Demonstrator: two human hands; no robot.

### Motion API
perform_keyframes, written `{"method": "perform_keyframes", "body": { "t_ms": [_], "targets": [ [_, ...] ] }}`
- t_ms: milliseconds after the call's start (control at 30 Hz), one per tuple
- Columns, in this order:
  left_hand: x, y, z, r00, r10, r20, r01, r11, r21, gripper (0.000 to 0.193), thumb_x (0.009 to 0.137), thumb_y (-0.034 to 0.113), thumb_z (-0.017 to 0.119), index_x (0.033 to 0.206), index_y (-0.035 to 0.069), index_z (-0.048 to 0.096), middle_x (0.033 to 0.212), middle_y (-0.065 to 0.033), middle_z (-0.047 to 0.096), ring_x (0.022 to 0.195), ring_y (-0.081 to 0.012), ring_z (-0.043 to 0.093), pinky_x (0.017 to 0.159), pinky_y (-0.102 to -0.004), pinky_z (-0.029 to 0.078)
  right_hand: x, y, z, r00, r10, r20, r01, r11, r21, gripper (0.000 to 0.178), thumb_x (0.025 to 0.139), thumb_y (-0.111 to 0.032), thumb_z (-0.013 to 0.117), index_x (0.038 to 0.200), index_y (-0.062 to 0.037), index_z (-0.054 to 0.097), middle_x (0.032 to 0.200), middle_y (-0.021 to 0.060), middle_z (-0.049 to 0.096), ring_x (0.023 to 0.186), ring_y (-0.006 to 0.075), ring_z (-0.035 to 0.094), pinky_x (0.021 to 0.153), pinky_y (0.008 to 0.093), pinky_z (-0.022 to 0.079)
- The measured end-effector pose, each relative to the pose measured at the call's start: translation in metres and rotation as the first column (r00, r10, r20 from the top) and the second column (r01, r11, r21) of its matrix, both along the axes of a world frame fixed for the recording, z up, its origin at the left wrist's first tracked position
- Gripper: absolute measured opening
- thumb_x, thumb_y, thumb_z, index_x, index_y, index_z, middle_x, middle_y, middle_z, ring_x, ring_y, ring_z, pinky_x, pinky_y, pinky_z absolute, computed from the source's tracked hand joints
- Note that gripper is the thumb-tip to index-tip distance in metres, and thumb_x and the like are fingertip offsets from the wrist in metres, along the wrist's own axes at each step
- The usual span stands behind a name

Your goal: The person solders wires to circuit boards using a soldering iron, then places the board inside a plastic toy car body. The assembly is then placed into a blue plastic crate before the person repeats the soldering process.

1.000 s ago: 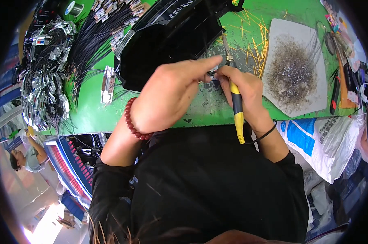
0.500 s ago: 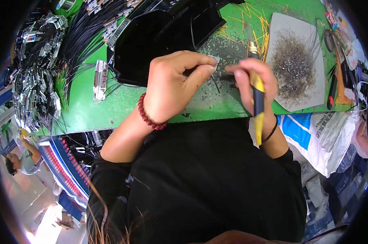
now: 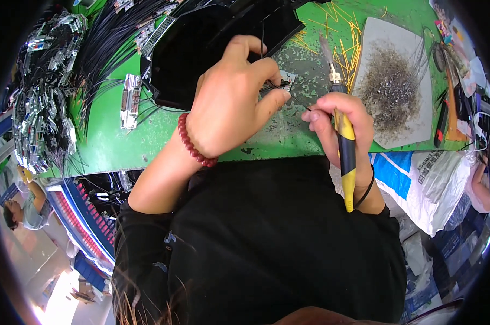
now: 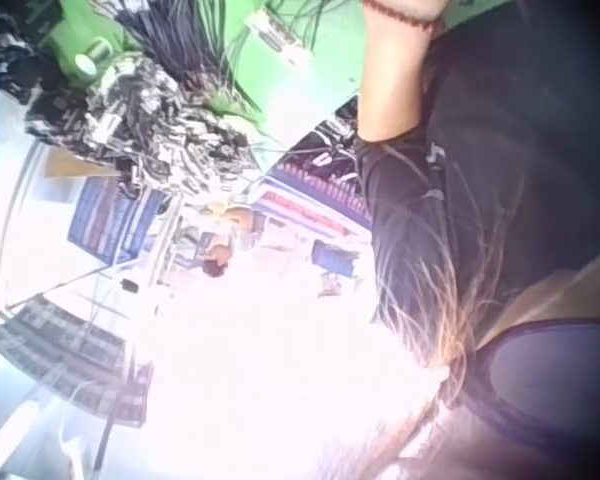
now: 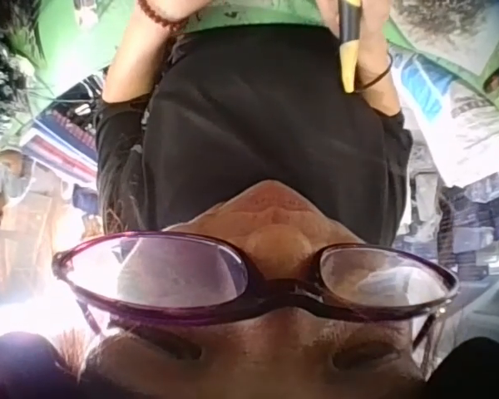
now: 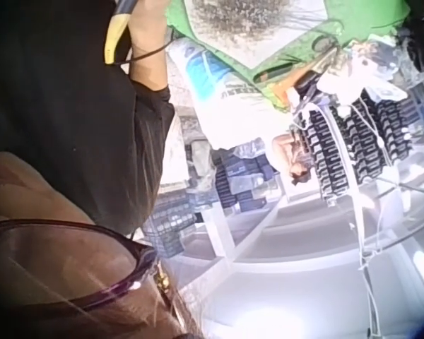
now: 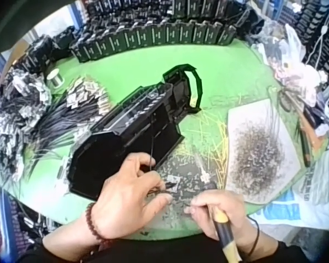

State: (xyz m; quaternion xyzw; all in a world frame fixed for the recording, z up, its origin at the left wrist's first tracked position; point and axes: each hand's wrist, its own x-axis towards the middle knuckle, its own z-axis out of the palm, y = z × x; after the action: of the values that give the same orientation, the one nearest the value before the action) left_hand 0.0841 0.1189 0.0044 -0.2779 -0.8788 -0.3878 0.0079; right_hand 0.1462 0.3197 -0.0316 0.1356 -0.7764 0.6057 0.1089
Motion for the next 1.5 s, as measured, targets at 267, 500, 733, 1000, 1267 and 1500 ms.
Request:
{"method": "perform_keyframes", "body": {
  "t_ms": [267,500,733,1000,1267,1500],
  "targets": [
    [-0.005,0.002,-0.013,0.969,-0.093,0.229,0.075,0.993,0.086,0.009,0.076,0.002,0.07,0.084,-0.001,0.068,0.077,-0.0102,0.063,0.068,-0.0208,0.062,0.058,-0.0291,0.047,-0.017,-0.016,-0.003,0.989,-0.013,0.144,0.007,0.999,0.039,0.03,0.079,0.007,0.067,0.105,-0.0076,0.061,0.075,0.0057,0.061,0.062,0.0123,0.061,0.058,0.024,0.047],
    [-0.001,0.001,-0.017,0.964,-0.097,0.25,0.081,0.994,0.071,0.01,0.077,0.0,0.069,0.087,0.0,0.069,0.076,-0.0099,0.063,0.066,-0.0188,0.061,0.058,-0.0286,0.047,-0.02,-0.019,-0.012,0.988,0.011,0.153,0.002,0.996,-0.085,0.026,0.083,0.006,0.065,0.106,-0.0065,0.06,0.078,0.0052,0.064,0.064,0.0119,0.066,0.059,0.0233,0.052],
    [0.0,0.002,-0.019,0.968,-0.09,0.233,0.057,0.988,0.143,0.007,0.08,0.0,0.066,0.087,0.0,0.065,0.076,-0.0102,0.061,0.069,-0.0216,0.06,0.063,-0.0291,0.047,-0.017,-0.009,-0.02,0.999,0.04,-0.01,-0.041,0.985,-0.167,0.037,0.082,0.008,0.066,0.115,-0.0026,0.052,0.089,0.0115,0.068,0.083,0.0149,0.068,0.07,0.026,0.056],
    [0.002,0.0,-0.011,0.887,-0.12,0.447,-0.009,0.961,0.275,0.005,0.085,0.003,0.064,0.085,-0.001,0.063,0.076,-0.0047,0.06,0.069,-0.011,0.055,0.063,-0.0245,0.044,-0.02,-0.011,-0.022,0.996,0.059,-0.07,-0.071,0.98,-0.188,0.04,0.08,0.008,0.068,0.115,-0.0004,0.049,0.089,0.012,0.066,0.08,0.0148,0.067,0.067,0.0247,0.054],
    [0.001,0.0,-0.008,0.689,-0.236,0.685,-0.066,0.921,0.384,0.012,0.094,0.011,0.059,0.088,0.001,0.058,0.075,0.003,0.053,0.066,-0.005,0.047,0.06,-0.0205,0.039,-0.016,-0.011,-0.024,0.99,0.144,-0.012,-0.136,0.898,-0.418,0.046,0.081,0.009,0.067,0.119,-0.0009,0.044,0.092,0.0101,0.061,0.084,0.0175,0.067,0.072,0.0273,0.054],
    [-0.002,-0.002,-0.011,0.661,-0.32,0.679,-0.013,0.899,0.437,0.015,0.095,0.016,0.06,0.088,0.002,0.058,0.074,0.0033,0.051,0.064,-0.0041,0.045,0.058,-0.02,0.038,-0.018,-0.009,-0.021,0.987,0.163,-0.01,-0.152,0.895,-0.419,0.048,0.08,0.009,0.069,0.119,-0.0018,0.044,0.092,0.0101,0.061,0.083,0.0167,0.067,0.071,0.027,0.054]
  ]
}}
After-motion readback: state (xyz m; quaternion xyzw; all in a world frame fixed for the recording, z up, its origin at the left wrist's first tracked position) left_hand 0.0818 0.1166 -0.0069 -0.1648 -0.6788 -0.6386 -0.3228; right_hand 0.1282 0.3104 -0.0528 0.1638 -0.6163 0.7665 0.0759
